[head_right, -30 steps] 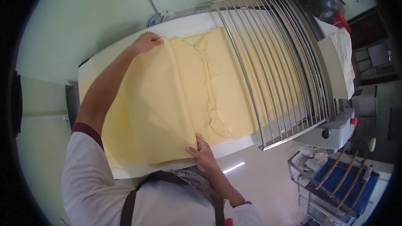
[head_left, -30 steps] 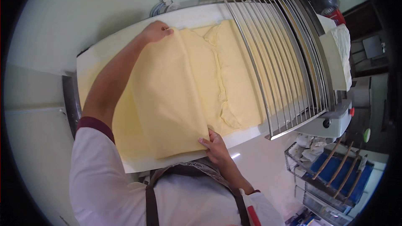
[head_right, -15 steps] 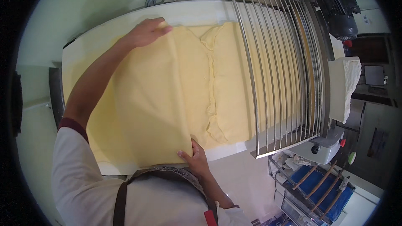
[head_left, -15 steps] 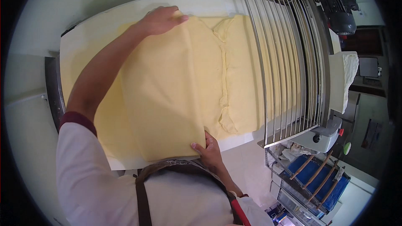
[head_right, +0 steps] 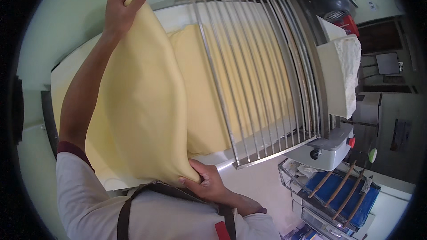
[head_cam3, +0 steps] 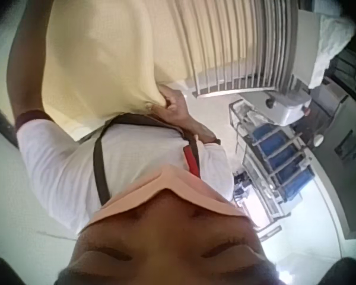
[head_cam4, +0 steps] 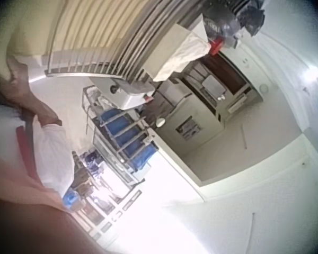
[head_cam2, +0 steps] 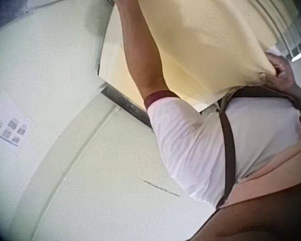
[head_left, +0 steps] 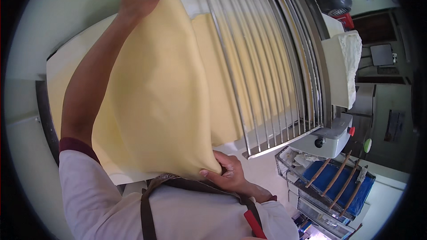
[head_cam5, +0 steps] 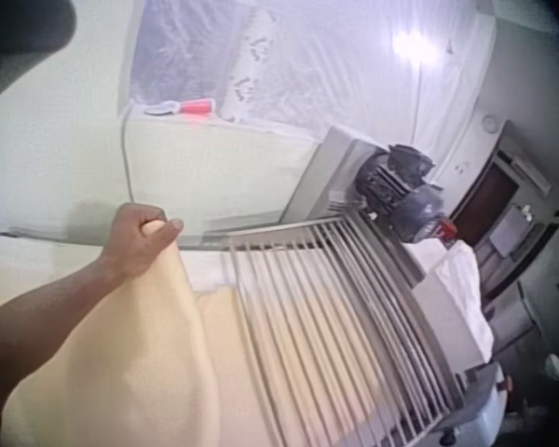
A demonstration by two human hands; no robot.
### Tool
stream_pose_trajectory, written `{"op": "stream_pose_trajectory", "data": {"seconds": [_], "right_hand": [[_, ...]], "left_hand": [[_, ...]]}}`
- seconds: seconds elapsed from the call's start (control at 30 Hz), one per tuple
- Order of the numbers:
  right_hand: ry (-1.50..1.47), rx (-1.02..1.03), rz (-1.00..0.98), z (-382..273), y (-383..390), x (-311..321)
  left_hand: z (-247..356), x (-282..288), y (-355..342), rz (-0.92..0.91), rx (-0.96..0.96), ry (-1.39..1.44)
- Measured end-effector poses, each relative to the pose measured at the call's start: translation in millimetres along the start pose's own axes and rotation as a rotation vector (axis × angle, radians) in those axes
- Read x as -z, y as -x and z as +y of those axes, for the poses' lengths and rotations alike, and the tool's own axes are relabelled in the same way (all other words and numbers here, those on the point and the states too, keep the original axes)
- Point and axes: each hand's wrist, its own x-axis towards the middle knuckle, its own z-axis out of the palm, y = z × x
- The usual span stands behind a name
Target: The person trims and pinches dough using a small knife and by hand, then repeatedly feeds and rolls it through an electric dough sheeter while folding and repositioning the flattened dough sheet.
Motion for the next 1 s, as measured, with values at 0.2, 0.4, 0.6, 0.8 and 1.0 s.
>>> {"op": "stream_pose_trajectory", "data": {"seconds": [0.2,0.4,0.6,0.8,1.0], "right_hand": [[0.024,-0.122,0.183,20.3,4.5,63.2],[0.324,-0.204,0.293,34.0,21.1,113.9],[1.645,-0.021,1.237,-1.3,130.4,267.6],[1.706,-0.069,1.167,2.1,158.0,291.6],[1.357,0.186,1.350,-10.8,189.5,351.2]], "left_hand": [[-20.4,-99.1,-16.3,-0.109,0.048,-0.079],[-85.3,-179.8,20.3,0.030,0.105,-0.401],[-49.3,-121.5,116.6,-0.413,-0.099,-0.756],[28.4,-85.7,250.7,-0.537,0.166,-0.864],[23.1,-68.8,257.7,-0.467,0.240,-0.874]]}}
